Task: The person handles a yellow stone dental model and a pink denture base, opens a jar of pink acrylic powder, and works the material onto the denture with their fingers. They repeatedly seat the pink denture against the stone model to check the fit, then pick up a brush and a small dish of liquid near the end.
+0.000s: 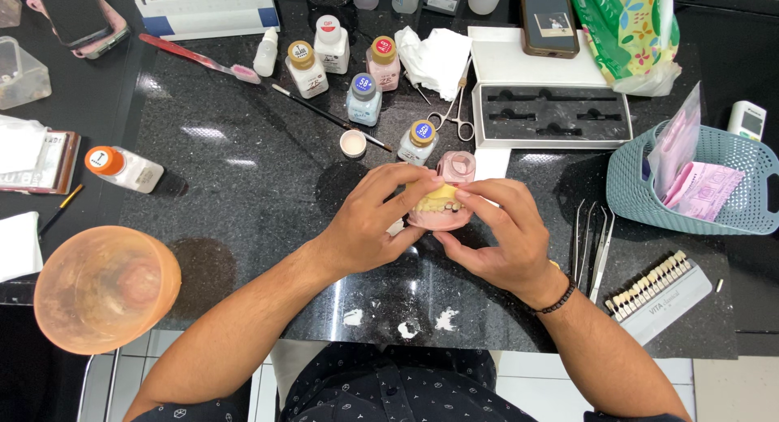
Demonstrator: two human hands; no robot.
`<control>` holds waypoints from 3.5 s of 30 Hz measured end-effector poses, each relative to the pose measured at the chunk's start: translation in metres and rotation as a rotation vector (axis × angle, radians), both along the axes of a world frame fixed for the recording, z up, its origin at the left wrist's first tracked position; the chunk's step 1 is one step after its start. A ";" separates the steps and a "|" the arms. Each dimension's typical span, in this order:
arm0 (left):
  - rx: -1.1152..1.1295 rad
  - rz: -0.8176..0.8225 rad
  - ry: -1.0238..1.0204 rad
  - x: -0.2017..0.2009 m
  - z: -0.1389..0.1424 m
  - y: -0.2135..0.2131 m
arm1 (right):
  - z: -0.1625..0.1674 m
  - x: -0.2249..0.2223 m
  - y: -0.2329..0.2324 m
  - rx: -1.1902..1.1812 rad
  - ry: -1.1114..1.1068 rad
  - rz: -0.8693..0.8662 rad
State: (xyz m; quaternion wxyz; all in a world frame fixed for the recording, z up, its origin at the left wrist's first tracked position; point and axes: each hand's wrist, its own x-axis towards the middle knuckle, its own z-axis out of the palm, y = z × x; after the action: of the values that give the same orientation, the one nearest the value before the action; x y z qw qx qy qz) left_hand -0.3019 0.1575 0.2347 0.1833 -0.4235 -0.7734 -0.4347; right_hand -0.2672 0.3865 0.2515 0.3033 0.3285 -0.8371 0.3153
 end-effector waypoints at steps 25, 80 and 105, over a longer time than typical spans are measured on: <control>0.566 -0.256 -0.895 0.008 -0.013 0.007 | -0.011 0.001 0.004 0.008 -0.013 -0.010; 0.996 -0.054 -1.133 -0.024 -0.010 -0.007 | 0.014 -0.014 -0.004 0.400 -0.544 0.048; 0.408 -0.191 -1.138 0.017 -0.031 0.015 | -0.013 0.012 -0.002 0.007 -0.149 0.036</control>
State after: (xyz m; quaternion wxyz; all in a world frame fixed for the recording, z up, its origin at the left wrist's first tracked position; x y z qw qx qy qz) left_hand -0.2849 0.1725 0.2033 -0.2207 -0.1487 -0.6098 -0.7465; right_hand -0.2552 0.3848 0.2389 0.2332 0.3203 -0.8523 0.3415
